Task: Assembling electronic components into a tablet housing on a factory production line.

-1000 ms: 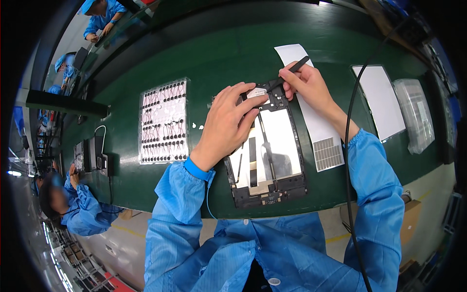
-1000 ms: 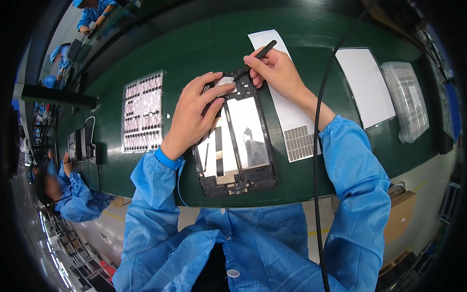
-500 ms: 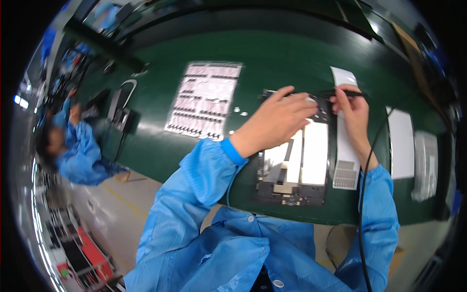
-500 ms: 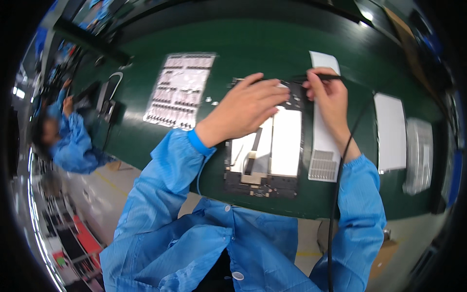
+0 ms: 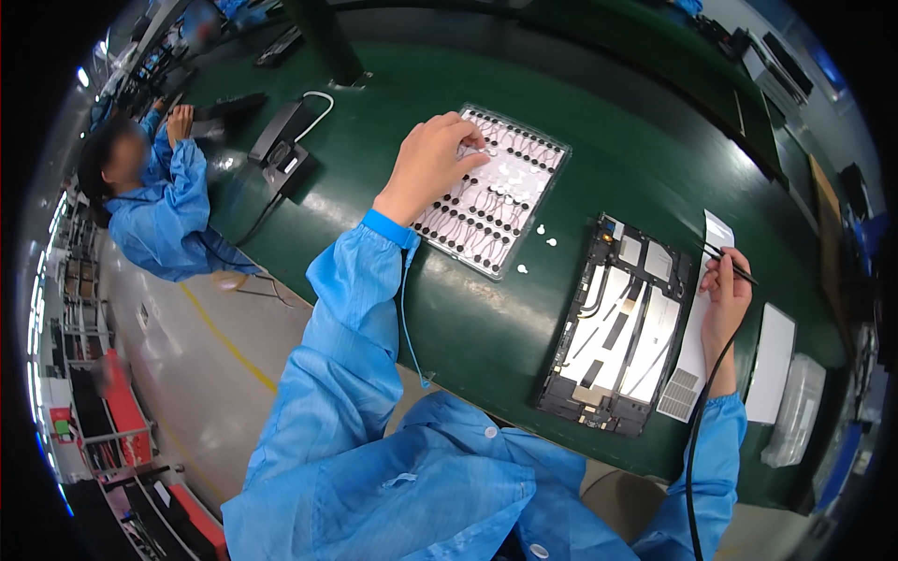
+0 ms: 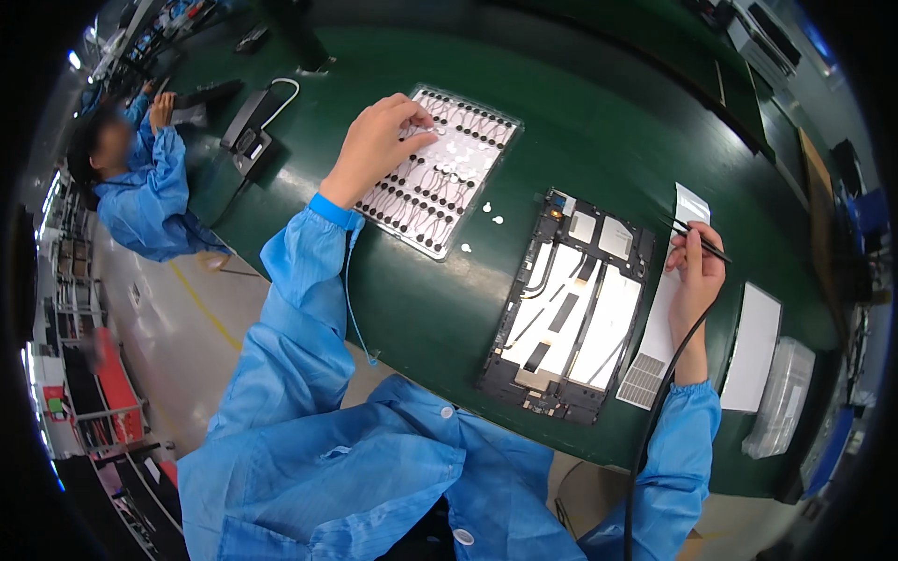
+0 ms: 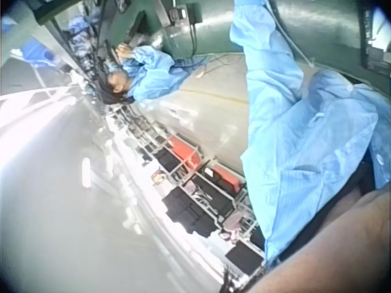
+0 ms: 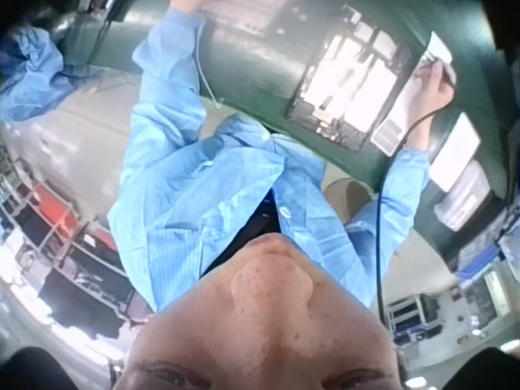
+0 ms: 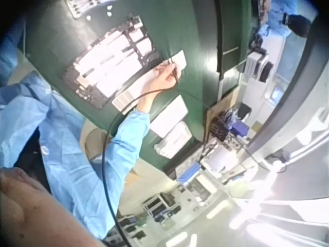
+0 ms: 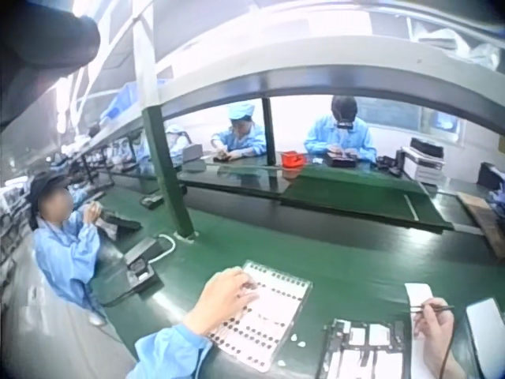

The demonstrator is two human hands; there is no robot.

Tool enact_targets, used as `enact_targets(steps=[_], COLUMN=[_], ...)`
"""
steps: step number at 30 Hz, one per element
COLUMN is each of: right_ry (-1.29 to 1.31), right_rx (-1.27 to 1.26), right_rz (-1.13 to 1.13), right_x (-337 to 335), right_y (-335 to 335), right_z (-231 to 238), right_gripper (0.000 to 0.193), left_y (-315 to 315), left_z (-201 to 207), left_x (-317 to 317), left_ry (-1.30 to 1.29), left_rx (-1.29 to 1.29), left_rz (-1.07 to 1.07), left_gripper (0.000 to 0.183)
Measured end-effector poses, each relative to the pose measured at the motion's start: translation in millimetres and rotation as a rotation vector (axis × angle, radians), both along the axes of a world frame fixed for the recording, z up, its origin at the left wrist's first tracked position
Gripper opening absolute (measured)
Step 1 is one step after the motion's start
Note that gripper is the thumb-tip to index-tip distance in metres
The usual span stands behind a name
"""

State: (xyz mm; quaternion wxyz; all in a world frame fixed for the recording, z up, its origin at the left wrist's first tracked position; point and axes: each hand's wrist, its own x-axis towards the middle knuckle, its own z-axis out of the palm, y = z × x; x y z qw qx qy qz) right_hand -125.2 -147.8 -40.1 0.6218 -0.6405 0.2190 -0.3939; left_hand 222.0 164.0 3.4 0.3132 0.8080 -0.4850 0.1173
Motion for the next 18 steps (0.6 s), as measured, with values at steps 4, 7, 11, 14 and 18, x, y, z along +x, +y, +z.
enact_targets(steps=[4, 7, 11, 14, 18], right_ry=[-0.049, 0.054, 0.153, 0.259, 0.246], right_rx=[-0.044, -0.295, -0.449, -0.399, -0.420], right_rz=[-0.032, -0.014, 0.104, 0.273, 0.397], right_x=[-3, -4, 20, 70, 148], right_y=[1, 12, 47, 88, 125], right_z=[-1, 14, 50, 73, 81], right_gripper=[0.020, 0.019, 0.020, 0.021, 0.022], left_y=[-2, -2, -5, -4, -7], left_z=[-3, -11, -7, 5, 11], left_x=[0, 7, 4, -4, -11], left_ry=[0.001, -0.033, -0.185, 0.065, 0.290], left_rx=[0.004, -0.022, -0.050, -0.090, -0.230], left_rz=[-0.013, -0.045, -0.012, -0.066, -0.160], left_gripper=[0.008, 0.006, 0.008, 0.010, 0.014])
